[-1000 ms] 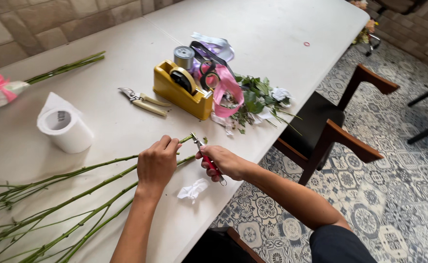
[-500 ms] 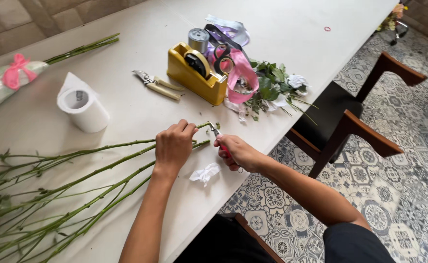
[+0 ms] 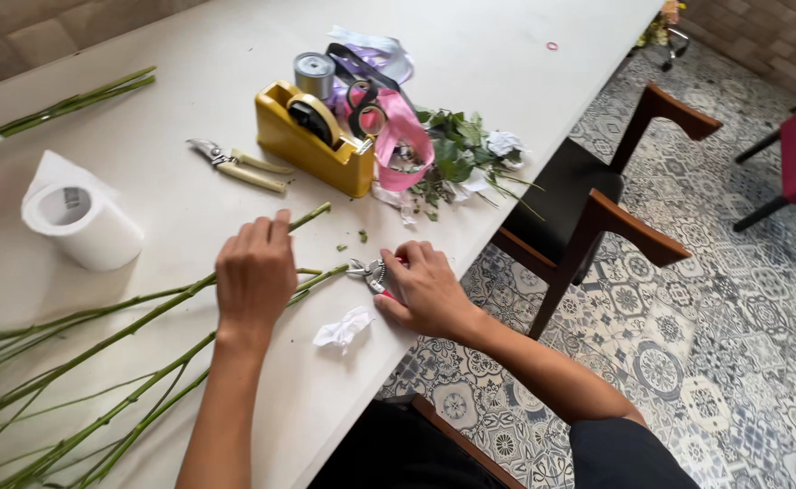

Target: The person prepares flower stems by trimming their ends with shears and bundling them together by hand on a table.

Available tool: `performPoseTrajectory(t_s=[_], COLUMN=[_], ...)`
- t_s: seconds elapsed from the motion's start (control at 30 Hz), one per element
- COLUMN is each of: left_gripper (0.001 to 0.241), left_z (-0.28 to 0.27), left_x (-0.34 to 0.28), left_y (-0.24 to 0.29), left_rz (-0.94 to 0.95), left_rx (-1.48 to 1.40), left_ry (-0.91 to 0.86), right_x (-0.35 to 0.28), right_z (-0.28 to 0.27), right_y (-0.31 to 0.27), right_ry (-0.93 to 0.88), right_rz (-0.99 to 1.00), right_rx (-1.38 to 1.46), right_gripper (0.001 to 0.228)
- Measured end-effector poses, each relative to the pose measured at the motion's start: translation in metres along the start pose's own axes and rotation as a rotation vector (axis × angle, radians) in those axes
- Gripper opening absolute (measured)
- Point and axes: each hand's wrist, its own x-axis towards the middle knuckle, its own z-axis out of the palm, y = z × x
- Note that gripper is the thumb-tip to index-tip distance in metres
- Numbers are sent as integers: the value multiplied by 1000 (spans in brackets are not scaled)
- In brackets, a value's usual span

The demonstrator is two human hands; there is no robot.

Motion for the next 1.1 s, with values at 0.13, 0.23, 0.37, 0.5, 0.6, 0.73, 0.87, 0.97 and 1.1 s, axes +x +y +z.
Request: performPoseTrajectory(t_s=[0.13, 0.23, 0.37, 0.5, 0.6, 0.73, 0.87, 0.97, 1.1], left_gripper=[19, 14, 13, 18, 20, 17, 14, 13, 16], left_z=[-8, -18, -23, -17, -5, -7, -13, -11, -16], left_x=[-3, -1, -3, -14, -21, -21, -21, -24, -20], left_y=[-6, -8, -3, -8, -8, -7, -10, -11, -11], left_rz=[-23, -57, -51, -18, -30, -23, 3, -1, 3], left_rx=[75, 90, 32, -5, -23, -22, -10, -18, -60], left_ry=[12, 4, 32, 58, 71, 113, 142, 113, 107], right_x=[-2, -2, -5, 4, 25, 80, 113, 120, 118], right_z=[2, -11, 8, 35, -18, -46, -27, -23, -38], right_y=[-4, -32, -68, -65, -70, -52, -38, -27, -21], right_ry=[58, 204, 387, 384, 620, 749, 535, 389, 386], right_rz=[-24, -80, -378, -472, -376, -474, -540, -461, -409], right_rx=[-66, -56, 151, 442, 547, 590, 622, 930, 1103], right_gripper=[75, 59, 40, 13, 14, 8, 6, 11, 15])
